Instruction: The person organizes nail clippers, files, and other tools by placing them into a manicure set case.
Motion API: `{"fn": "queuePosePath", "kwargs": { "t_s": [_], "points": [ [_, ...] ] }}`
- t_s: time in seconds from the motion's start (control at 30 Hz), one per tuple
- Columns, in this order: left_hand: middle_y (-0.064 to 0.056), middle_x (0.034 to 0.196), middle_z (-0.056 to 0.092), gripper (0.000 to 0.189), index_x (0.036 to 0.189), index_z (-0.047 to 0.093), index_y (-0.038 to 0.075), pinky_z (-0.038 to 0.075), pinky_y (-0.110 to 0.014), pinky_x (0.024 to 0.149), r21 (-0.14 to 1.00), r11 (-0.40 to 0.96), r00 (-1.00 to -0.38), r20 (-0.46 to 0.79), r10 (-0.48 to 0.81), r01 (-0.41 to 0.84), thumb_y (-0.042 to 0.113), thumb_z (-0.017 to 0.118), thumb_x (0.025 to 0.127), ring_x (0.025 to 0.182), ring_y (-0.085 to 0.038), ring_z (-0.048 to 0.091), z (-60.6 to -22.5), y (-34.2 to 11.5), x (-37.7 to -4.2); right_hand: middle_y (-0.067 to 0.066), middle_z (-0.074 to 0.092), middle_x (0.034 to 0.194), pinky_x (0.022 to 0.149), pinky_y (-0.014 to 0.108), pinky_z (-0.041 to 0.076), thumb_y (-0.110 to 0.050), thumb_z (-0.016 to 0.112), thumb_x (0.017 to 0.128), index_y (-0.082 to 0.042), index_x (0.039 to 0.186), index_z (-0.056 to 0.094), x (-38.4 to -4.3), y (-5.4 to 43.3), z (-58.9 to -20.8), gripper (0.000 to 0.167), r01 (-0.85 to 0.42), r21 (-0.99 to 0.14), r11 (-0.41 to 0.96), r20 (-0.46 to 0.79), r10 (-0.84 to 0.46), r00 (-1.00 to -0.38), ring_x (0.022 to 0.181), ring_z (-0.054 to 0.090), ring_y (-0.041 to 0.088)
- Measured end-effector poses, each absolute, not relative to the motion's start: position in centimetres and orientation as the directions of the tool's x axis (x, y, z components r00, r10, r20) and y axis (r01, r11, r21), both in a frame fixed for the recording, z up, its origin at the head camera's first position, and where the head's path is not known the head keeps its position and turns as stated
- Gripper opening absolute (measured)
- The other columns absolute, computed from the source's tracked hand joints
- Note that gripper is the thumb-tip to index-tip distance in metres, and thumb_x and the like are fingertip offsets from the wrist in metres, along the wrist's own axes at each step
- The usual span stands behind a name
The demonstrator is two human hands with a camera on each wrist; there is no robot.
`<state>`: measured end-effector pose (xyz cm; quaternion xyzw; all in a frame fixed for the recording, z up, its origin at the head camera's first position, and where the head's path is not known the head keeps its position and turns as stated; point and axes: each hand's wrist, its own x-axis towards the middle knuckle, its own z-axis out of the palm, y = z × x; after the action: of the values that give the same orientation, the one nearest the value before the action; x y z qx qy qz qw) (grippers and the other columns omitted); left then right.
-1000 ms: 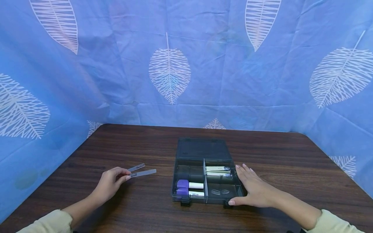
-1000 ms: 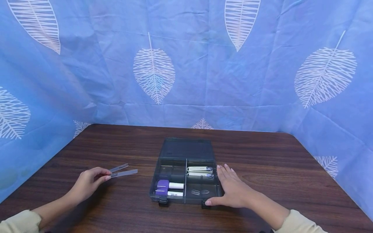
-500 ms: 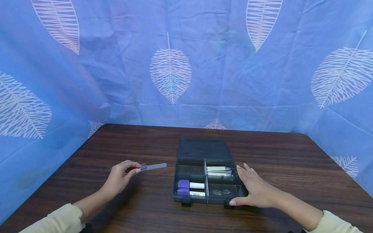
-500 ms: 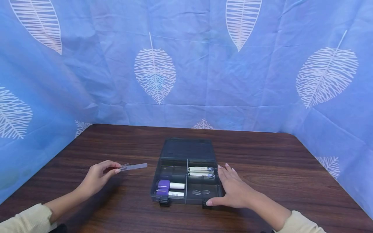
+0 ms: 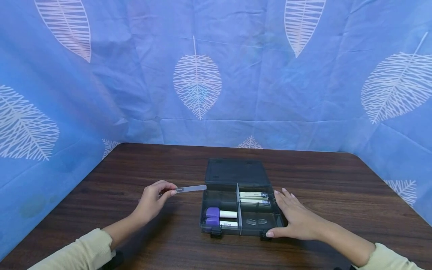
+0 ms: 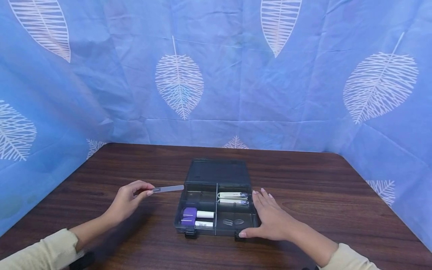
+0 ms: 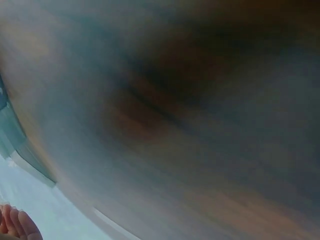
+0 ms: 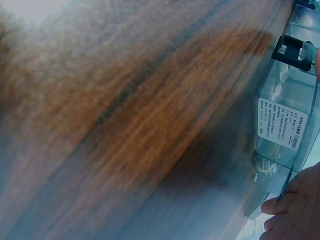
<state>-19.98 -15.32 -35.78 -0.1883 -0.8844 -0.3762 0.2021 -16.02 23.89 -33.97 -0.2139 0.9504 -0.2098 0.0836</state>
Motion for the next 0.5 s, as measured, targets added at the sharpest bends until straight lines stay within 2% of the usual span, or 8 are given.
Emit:
{"fn": "queuePosePath", "kwargs": {
  "t_s": [0.17, 0.33, 0.5],
  "points": [
    [-0.003, 0.084, 0.066, 0.008, 0.088, 0.070, 0.005, 0.049, -0.020, 0.061, 0.618, 0.613, -0.849, 0.494, 0.185, 0.493, 0.002, 0.065, 0.082, 0.067, -0.006, 0.054, -35.8, -14.0, -20.3, 0.032, 0.012, 0.150, 0.106, 0.066, 0.007, -0.057, 0.068, 0.074, 0.010, 0.144, 0.013, -16.0, 23.9, -34.1, 0.111, -0.375, -0.430, 0.821, -0.065, -0.443, -0.894, 0.138, 0.003, 0.050],
    [-0.004, 0.085, 0.065, 0.009, 0.090, 0.070, 0.004, 0.052, -0.020, 0.066, 0.650, 0.578, -0.859, 0.468, 0.207, 0.493, 0.002, 0.064, 0.083, 0.071, -0.008, 0.057, -35.8, -12.6, -20.8, 0.033, 0.011, 0.150, 0.105, 0.067, 0.006, -0.054, 0.069, 0.074, 0.010, 0.144, 0.014, -15.8, 23.9, -34.1, 0.111, -0.369, -0.453, 0.812, -0.051, -0.437, -0.898, 0.138, 0.000, 0.050],
    [-0.004, 0.085, 0.065, 0.008, 0.090, 0.069, 0.003, 0.052, -0.021, 0.068, 0.623, 0.568, -0.835, 0.485, 0.259, 0.538, 0.004, 0.064, 0.084, 0.072, -0.009, 0.058, -35.9, -11.3, -21.5, 0.033, 0.011, 0.150, 0.105, 0.067, 0.006, -0.055, 0.069, 0.073, 0.010, 0.144, 0.014, -15.7, 23.9, -34.2, 0.111, -0.368, -0.448, 0.815, -0.044, -0.431, -0.901, 0.138, 0.000, 0.050]
  ]
}}
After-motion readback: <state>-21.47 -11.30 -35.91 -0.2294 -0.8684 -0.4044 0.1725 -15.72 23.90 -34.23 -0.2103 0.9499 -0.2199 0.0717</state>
